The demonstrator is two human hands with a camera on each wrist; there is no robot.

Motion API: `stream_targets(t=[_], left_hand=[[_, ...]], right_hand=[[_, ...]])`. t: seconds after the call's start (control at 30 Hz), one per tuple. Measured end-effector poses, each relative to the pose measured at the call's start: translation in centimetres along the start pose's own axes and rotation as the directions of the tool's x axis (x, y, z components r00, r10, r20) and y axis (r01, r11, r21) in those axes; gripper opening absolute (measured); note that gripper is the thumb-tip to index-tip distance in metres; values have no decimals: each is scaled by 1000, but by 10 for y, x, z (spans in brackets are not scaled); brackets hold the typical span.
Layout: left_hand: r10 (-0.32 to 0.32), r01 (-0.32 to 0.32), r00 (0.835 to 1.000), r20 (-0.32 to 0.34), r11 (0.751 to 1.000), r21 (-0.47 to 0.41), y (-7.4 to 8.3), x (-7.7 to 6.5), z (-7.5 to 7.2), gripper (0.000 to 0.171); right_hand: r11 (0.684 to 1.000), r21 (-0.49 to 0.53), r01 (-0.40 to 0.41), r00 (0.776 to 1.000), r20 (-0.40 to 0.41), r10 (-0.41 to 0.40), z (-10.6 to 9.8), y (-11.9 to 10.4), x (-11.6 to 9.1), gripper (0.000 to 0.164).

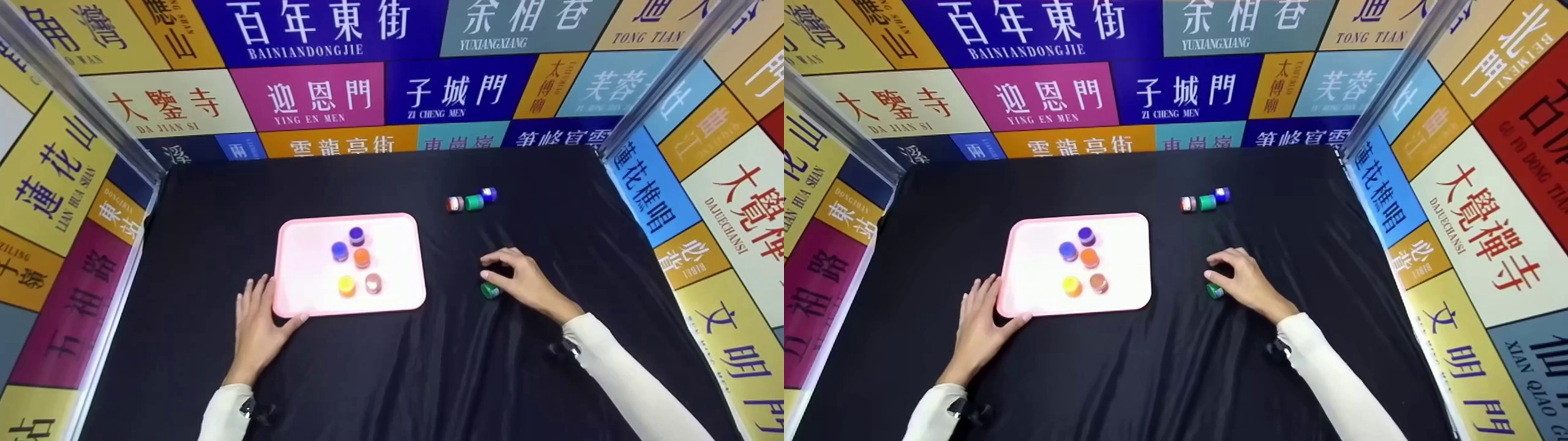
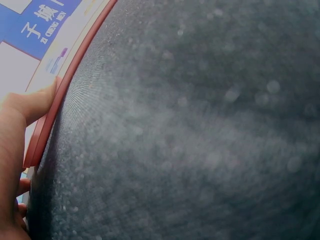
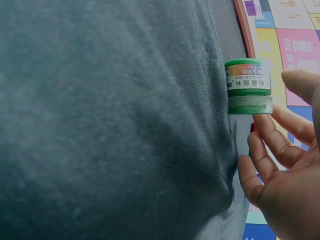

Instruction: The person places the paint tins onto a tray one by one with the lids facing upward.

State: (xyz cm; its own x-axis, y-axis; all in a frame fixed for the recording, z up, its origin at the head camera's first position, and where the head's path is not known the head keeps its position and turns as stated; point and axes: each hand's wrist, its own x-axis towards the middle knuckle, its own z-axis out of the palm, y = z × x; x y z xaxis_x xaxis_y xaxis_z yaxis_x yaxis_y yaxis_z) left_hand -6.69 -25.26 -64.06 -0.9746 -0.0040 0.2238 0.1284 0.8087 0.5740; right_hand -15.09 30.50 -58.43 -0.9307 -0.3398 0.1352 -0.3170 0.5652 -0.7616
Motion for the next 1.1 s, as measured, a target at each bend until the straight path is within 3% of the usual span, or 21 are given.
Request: stream_targets(t=[0.23,0.53,0.87,1.1], left_hand=[[6,-6,1000,-6,1000,-7,-1,0,1,107],[7,-8,1000,-15,1000,-7,0,0,1,106],[12,-12,1000,-20,1000,-12,0,0,0,105],[16,-16,1000,-24,1000,-14,0,-1,0,105]], right_hand=[[1000,3,-8,1000,15,8,3,3,-9,29],[999,26,44,999,8,-44,-1,6,-20,29],[997,33,67,996,52,-68,-7,13,-28,39],[991,51,123,992,23,-125,-5,17,-29,46]])
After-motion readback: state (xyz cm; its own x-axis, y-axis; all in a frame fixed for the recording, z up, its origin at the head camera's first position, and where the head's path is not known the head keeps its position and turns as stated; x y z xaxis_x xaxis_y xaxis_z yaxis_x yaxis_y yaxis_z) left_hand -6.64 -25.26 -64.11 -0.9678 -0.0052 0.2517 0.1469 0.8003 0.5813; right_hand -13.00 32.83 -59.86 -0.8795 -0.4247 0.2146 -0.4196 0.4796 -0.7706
